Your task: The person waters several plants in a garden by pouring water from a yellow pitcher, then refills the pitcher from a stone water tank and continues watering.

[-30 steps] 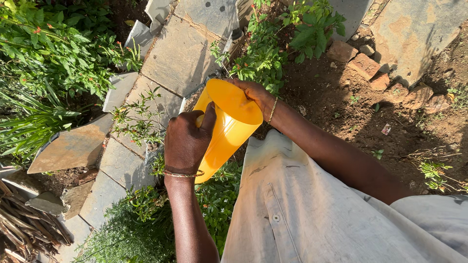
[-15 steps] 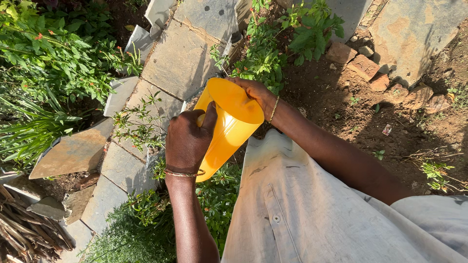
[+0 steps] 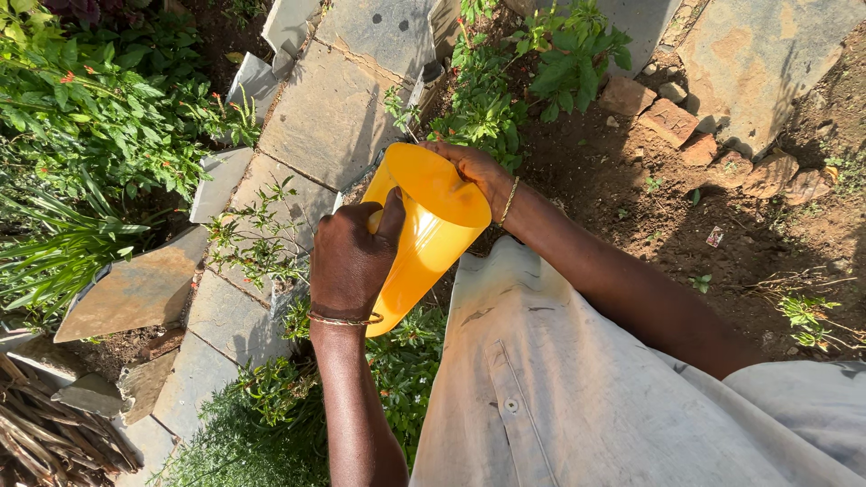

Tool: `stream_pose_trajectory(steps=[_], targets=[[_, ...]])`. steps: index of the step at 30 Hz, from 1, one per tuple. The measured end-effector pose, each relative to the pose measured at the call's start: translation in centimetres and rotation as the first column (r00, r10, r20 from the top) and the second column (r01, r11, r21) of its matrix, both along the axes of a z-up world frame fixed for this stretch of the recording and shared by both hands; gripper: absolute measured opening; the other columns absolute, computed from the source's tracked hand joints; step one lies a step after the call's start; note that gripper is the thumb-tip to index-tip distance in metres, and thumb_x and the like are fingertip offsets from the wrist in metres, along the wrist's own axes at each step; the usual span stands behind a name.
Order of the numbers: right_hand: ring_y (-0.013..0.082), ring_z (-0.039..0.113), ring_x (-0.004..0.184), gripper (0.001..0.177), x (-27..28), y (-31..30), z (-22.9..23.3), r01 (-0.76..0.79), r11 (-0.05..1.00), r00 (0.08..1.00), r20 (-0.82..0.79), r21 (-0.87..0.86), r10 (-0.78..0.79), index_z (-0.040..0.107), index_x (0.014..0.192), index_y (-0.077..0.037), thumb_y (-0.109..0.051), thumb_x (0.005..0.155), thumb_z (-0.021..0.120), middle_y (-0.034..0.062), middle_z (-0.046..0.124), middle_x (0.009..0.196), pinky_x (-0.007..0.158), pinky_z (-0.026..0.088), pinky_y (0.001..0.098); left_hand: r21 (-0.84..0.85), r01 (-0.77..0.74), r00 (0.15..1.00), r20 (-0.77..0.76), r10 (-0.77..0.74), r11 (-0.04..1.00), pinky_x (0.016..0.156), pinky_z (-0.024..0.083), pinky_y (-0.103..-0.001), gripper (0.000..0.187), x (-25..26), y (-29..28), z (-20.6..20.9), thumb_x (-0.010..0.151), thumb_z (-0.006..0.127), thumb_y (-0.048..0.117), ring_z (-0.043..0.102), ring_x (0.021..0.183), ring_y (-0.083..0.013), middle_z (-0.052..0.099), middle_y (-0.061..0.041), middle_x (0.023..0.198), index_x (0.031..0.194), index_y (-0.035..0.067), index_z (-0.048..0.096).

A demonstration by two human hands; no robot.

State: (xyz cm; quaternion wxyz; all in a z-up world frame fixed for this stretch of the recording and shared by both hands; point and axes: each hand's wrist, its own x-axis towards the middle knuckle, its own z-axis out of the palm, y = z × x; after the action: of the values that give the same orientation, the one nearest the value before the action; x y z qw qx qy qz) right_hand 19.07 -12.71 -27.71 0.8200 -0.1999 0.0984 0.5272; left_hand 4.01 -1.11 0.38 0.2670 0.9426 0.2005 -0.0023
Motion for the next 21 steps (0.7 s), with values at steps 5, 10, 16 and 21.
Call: stream_pose_trajectory(steps=[5,10,16,21], targets=[[0.0209,0.075,0.094,0.027,0.3,-0.2,-0.2,0.029,0.999,0.999,-0.033,0.016,-0.029,0.065,0.122,-0.004,-0.021,0.102,0.064,0.0094,0.075,0.109,0.087,0.063,0.0379,0.012,0.002,1.0,0.017,-0.002,1.0,0.067,0.059,-0.046,0.044,0.6,-0.1,-0.1,0.096,0.065,0.043,0.073,0.068,-0.0389,0.07,-0.024,0.07,0.091,0.002,0.08],[0.0214,0.074,0.095,0.024,1.0,-0.2,-1.1,0.033,0.998,0.999,0.001,0.056,-0.033,0.064,0.123,-0.004,-0.019,0.104,0.064,0.0093,0.074,0.11,0.088,0.063,0.0393,0.003,0.017,1.0,-0.006,-0.017,1.0,0.069,0.059,-0.045,0.044,1.0,0.0,-0.2,0.098,0.064,0.042,0.074,0.068,-0.0383,0.07,-0.024,0.071,0.09,0.002,0.08],[0.0235,0.075,0.097,0.027,1.3,-0.5,-0.4,0.052,0.998,0.995,-0.081,0.024,-0.05,0.065,0.124,-0.003,-0.019,0.102,0.063,0.0103,0.075,0.11,0.089,0.063,0.0422,-0.008,0.051,0.998,0.039,-0.051,0.999,0.067,0.059,-0.045,0.044,1.8,0.0,-0.3,0.097,0.064,0.042,0.074,0.066,-0.0375,0.071,-0.023,0.07,0.09,0.001,0.079],[0.0264,0.075,0.099,0.026,1.5,-0.6,0.0,0.074,0.997,0.996,-0.05,0.013,-0.073,0.065,0.123,-0.005,-0.02,0.102,0.061,0.0126,0.074,0.113,0.09,0.062,0.0449,0.003,0.064,0.998,0.014,-0.064,0.998,0.068,0.059,-0.046,0.044,2.5,-0.2,0.1,0.097,0.064,0.042,0.073,0.067,-0.0389,0.07,-0.024,0.07,0.086,0.001,0.079]])
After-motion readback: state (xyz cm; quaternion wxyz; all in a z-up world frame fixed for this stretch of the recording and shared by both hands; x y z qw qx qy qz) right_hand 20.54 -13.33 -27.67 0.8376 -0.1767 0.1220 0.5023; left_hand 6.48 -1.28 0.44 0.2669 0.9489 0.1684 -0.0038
